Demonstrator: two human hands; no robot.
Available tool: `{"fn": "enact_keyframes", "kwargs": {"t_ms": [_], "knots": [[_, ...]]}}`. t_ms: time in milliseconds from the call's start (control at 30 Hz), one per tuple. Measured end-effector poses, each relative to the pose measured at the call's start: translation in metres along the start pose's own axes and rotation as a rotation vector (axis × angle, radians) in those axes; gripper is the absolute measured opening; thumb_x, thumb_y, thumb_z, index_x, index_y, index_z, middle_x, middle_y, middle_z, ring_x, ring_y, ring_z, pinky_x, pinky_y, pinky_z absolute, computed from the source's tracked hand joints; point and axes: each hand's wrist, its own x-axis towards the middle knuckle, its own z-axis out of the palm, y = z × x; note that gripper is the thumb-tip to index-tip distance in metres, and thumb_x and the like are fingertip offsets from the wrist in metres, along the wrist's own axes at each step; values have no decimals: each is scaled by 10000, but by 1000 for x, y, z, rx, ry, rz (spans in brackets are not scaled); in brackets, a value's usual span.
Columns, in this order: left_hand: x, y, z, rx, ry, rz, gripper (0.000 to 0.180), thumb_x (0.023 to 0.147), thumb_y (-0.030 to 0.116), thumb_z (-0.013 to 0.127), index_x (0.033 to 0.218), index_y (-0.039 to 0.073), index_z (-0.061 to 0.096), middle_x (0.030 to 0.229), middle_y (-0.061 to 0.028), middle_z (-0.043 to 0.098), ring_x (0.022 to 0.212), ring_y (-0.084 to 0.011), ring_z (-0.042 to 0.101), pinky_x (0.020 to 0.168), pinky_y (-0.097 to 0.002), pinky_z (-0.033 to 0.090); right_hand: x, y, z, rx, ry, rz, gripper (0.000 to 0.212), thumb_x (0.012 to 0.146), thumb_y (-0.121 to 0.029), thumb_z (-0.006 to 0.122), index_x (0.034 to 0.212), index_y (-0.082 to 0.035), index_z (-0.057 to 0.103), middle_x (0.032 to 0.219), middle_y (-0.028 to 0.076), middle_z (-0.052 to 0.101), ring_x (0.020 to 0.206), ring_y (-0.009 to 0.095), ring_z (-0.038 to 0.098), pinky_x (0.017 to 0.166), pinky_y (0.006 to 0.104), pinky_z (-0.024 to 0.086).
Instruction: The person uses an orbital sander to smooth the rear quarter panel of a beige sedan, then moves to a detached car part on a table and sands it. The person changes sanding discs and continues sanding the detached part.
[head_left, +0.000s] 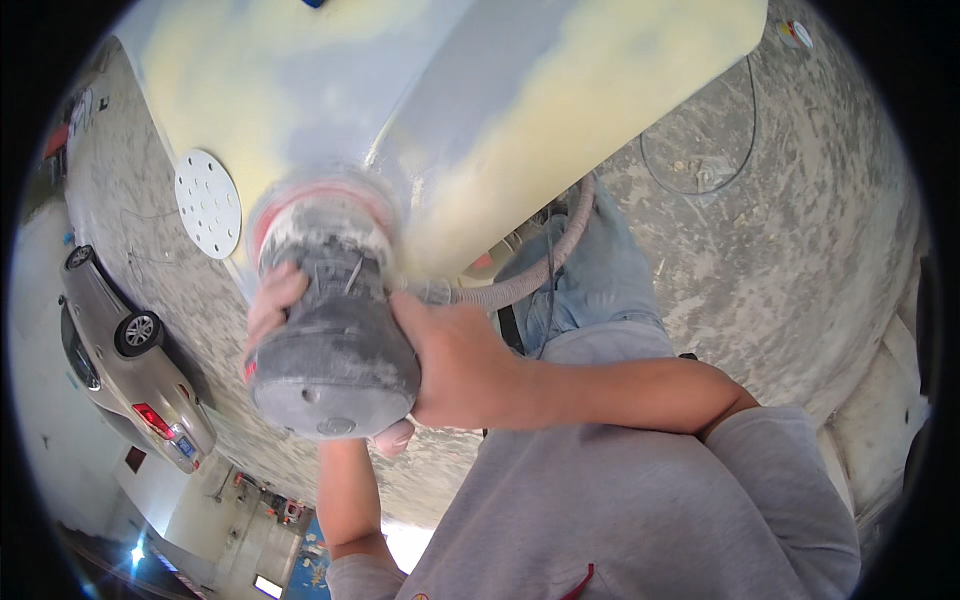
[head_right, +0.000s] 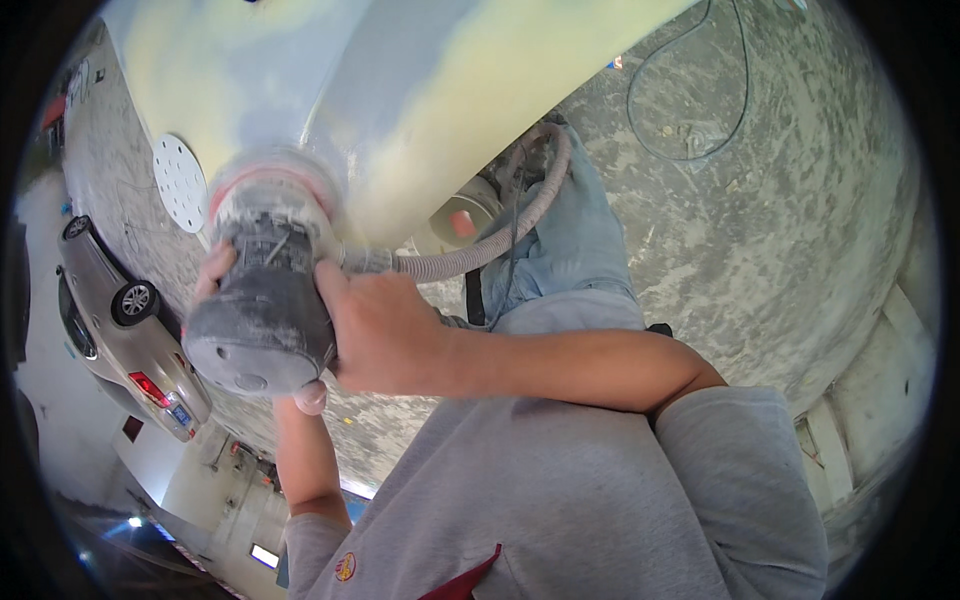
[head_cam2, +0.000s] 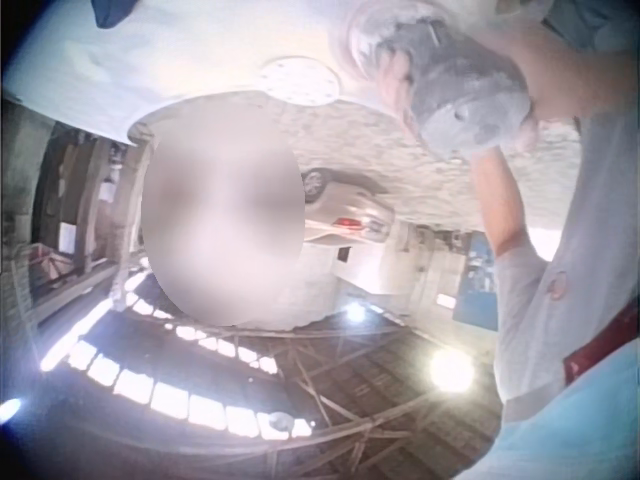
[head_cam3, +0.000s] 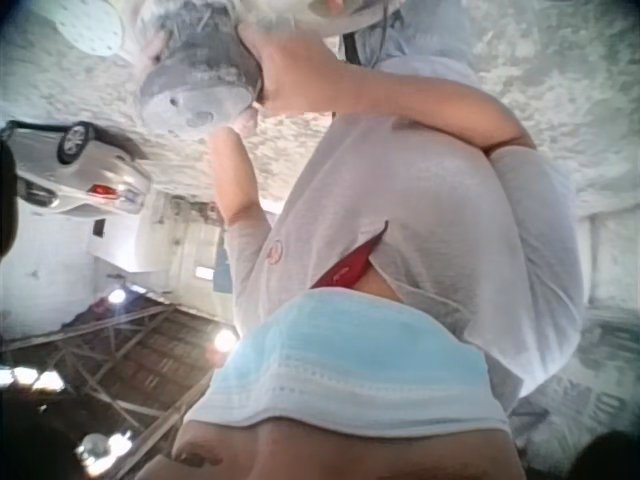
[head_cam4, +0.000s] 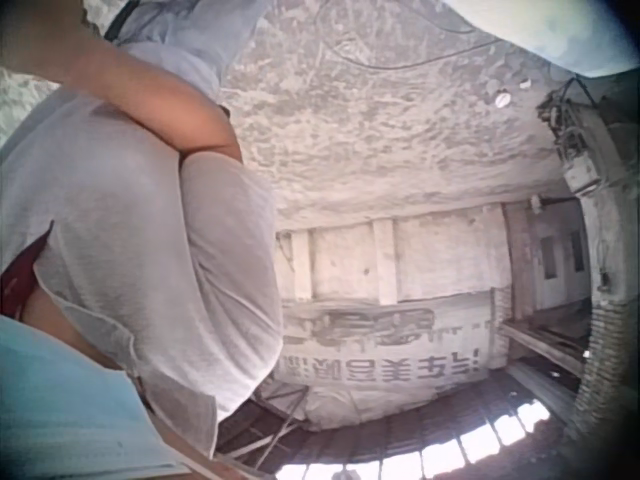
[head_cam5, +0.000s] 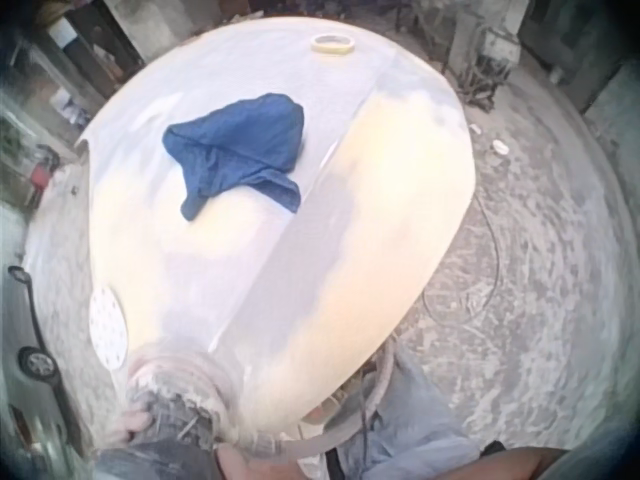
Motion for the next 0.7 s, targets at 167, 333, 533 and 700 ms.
{"fn": "enact_keyframes", "kwargs": {"t_ms": [167,333,533,700], "knots": [[-8,-14,-14,-52,-29,-14,871,773,504,797,1404,-10,486,1279,-214,656,1228,-383,640,1127,-571,471,-2,4,3,19,4,20,513,707,-163,826,1032,30,479,781,241,680,753,471,698,668,548,537],[-8,-5,-18,-12,-54,-20,1453,484,957,789,1456,-70,458,1354,-212,589,1289,-366,570,1151,-522,428,-2,1,8,16,-142,80,524,705,-168,834,1031,37,478,777,239,678,754,479,695,672,551,534],[18,-6,3,60,-45,-145,257,944,127,748,1131,16,611,1116,-194,755,1117,-375,717,1090,-555,511,5,3,-14,179,139,14,962,507,-293,1019,1255,49,520,938,225,722,884,428,742,771,452,566],[32,-4,15,14,-81,-123,351,890,221,753,1131,6,616,1119,-197,746,1130,-378,704,1078,-558,510,8,-8,-25,245,131,57,738,601,-197,942,1144,40,501,869,241,708,860,462,716,750,506,550]]}}
